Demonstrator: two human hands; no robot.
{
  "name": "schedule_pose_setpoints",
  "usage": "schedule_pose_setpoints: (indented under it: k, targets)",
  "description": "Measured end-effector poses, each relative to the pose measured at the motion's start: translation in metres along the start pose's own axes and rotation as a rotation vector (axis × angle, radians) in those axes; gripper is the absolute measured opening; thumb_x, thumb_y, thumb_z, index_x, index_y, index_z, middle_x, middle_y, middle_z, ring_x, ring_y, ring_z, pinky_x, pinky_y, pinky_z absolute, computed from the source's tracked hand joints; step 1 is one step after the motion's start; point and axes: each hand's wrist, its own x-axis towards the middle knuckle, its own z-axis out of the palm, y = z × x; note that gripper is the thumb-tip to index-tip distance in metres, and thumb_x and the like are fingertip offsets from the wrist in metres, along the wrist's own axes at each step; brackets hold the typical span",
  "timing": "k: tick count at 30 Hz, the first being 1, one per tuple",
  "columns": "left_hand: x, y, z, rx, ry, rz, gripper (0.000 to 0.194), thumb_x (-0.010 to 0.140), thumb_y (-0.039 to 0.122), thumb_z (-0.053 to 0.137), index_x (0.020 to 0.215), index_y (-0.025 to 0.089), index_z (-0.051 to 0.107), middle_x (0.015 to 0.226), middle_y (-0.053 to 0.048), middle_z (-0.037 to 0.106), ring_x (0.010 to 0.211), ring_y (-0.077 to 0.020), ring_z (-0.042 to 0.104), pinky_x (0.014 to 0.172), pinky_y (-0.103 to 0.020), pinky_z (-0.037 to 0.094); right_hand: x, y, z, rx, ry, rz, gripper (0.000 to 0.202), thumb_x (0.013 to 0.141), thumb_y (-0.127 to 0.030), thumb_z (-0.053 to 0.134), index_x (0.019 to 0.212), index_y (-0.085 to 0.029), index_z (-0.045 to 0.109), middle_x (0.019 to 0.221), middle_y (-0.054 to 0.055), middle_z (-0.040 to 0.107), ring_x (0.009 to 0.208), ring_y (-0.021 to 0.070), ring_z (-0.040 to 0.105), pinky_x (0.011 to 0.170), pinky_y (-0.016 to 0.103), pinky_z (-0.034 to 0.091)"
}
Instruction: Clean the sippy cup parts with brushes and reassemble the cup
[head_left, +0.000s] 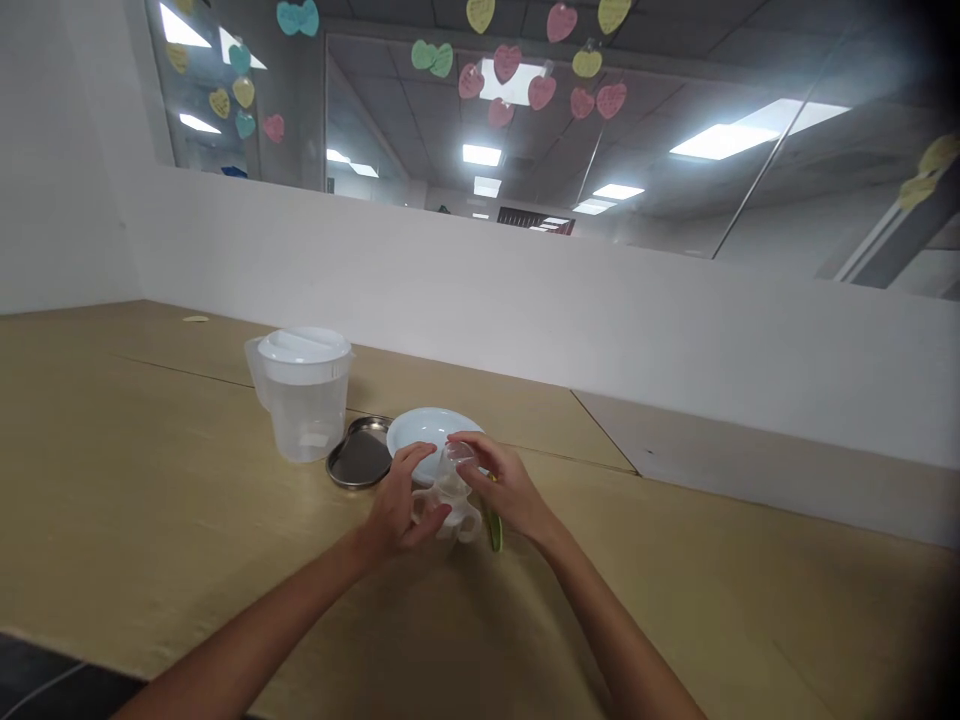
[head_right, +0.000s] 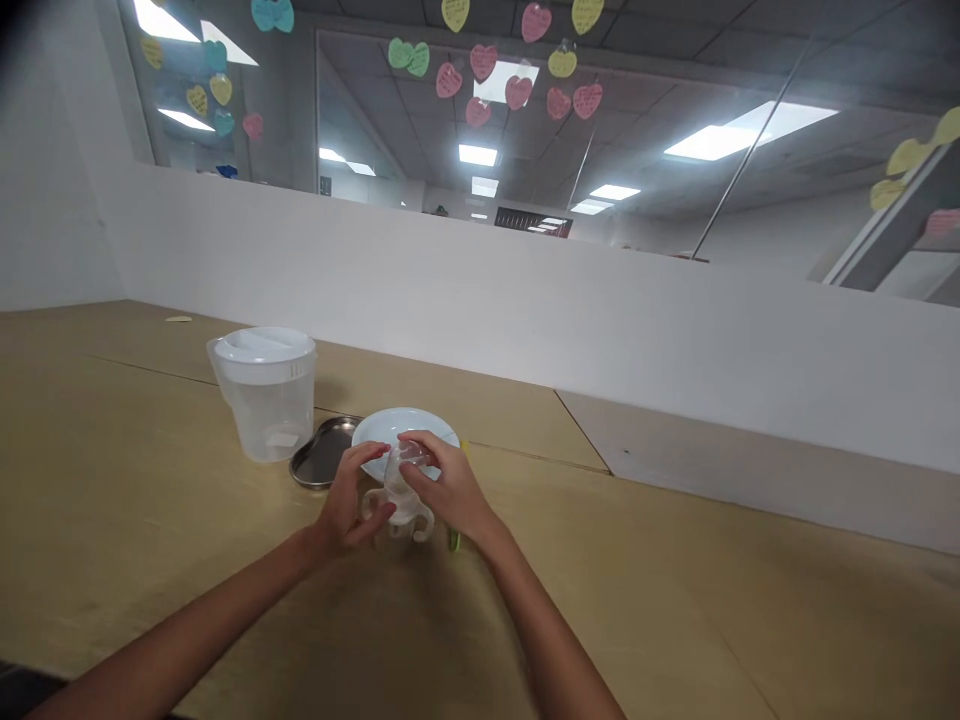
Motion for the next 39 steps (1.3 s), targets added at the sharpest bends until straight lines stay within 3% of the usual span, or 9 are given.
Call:
schedule_pose_setpoints:
  k: [4, 7, 11, 14, 20, 31, 35, 37, 39]
  targets:
    - [-0.011, -0.003, 0.009, -0.014, -0.075, -0.045, 0.065, 0.079, 0.034, 0.054, 0.133, 0.016, 0.022, 0.118, -0.017, 0.047, 0.106, -0.0262, 0.052, 0.085, -0.043, 0.048, -0.016, 0.011, 0.020, -0.024, 0.138, -0.026, 0.032, 0.082, -0.032, 0.051, 0.111, -0.018, 0.057, 0.113, 0.008, 0.061, 0.101, 0.0196, 0.058, 0.089, 0.035, 0.046]
    - [-0.016, -0.006, 0.010, -0.029, -0.132, -0.113, 0.069, 0.078, 0.037, 0.055, 0.133, 0.015, 0.020, 0.118, -0.017, 0.048, 0.099, -0.0241, 0.056, 0.081, -0.040, 0.049, -0.023, 0.016, 0.029, -0.078, 0.147, -0.082, 0.033, 0.083, -0.034, 0.049, 0.112, -0.018, 0.057, 0.115, 0.009, 0.061, 0.106, 0.0205, 0.056, 0.093, 0.036, 0.043]
    - [-0.020, -0.010, 0.007, -0.024, -0.213, -0.158, 0.083, 0.071, 0.043, 0.064, 0.135, 0.013, 0.021, 0.114, -0.015, 0.054, 0.100, -0.0250, 0.056, 0.085, -0.040, 0.047, -0.031, 0.025, 0.038, -0.067, 0.201, -0.090, 0.041, 0.086, -0.039, 0.048, 0.120, -0.017, 0.051, 0.121, 0.009, 0.057, 0.109, 0.0203, 0.054, 0.094, 0.033, 0.043]
    - [-0.023, -0.010, 0.008, -0.032, -0.261, -0.212, 0.081, 0.069, 0.039, 0.065, 0.134, 0.013, 0.024, 0.110, -0.013, 0.057, 0.100, -0.0242, 0.056, 0.088, -0.040, 0.046, -0.036, 0.033, 0.045, -0.075, 0.222, -0.058, 0.048, 0.085, -0.041, 0.049, 0.127, -0.017, 0.045, 0.121, 0.009, 0.057, 0.105, 0.0197, 0.057, 0.089, 0.031, 0.046]
    - [-0.025, -0.006, 0.013, -0.032, -0.229, -0.287, 0.076, 0.065, 0.033, 0.064, 0.130, 0.014, 0.030, 0.116, -0.013, 0.054, 0.098, -0.0230, 0.055, 0.087, -0.038, 0.047, -0.037, 0.042, 0.050, -0.185, 0.263, -0.107, 0.047, 0.084, -0.041, 0.052, 0.126, -0.019, 0.046, 0.126, 0.009, 0.054, 0.115, 0.0211, 0.050, 0.098, 0.034, 0.040]
    - [-0.024, -0.003, 0.012, -0.007, -0.234, -0.354, 0.076, 0.061, 0.031, 0.067, 0.128, 0.016, 0.035, 0.111, -0.010, 0.058, 0.098, -0.0239, 0.056, 0.087, -0.038, 0.046, -0.036, 0.034, 0.043, -0.261, 0.188, -0.057, 0.047, 0.082, -0.039, 0.056, 0.125, -0.021, 0.049, 0.119, 0.007, 0.058, 0.104, 0.0215, 0.055, 0.094, 0.038, 0.040]
    - [-0.013, 0.023, -0.005, 0.093, -0.294, -0.364, 0.092, 0.067, 0.036, 0.067, 0.140, 0.016, 0.016, 0.118, -0.014, 0.056, 0.108, -0.0274, 0.054, 0.091, -0.044, 0.045, -0.038, 0.042, 0.048, -0.167, 0.154, -0.034, 0.061, 0.082, -0.043, 0.056, 0.135, -0.022, 0.036, 0.128, 0.008, 0.052, 0.116, 0.0228, 0.049, 0.098, 0.038, 0.038]
    - [-0.014, 0.049, -0.023, 0.144, -0.225, -0.313, 0.094, 0.070, 0.042, 0.066, 0.143, 0.019, 0.011, 0.139, -0.018, 0.036, 0.123, -0.0315, 0.042, 0.095, -0.048, 0.043, -0.041, 0.036, 0.042, -0.086, 0.162, -0.006, 0.074, 0.082, -0.046, 0.056, 0.143, -0.022, 0.021, 0.136, 0.011, 0.044, 0.125, 0.0239, 0.041, 0.100, 0.039, 0.037]
    - [-0.026, 0.078, -0.046, 0.210, -0.083, -0.251, 0.082, 0.074, 0.042, 0.063, 0.142, 0.024, 0.021, 0.140, -0.013, 0.035, 0.124, -0.0317, 0.041, 0.093, -0.049, 0.046, -0.046, 0.015, 0.027, -0.023, 0.242, -0.004, 0.076, 0.086, -0.047, 0.048, 0.145, -0.021, 0.007, 0.142, 0.014, 0.034, 0.130, 0.0237, 0.034, 0.100, 0.040, 0.037]
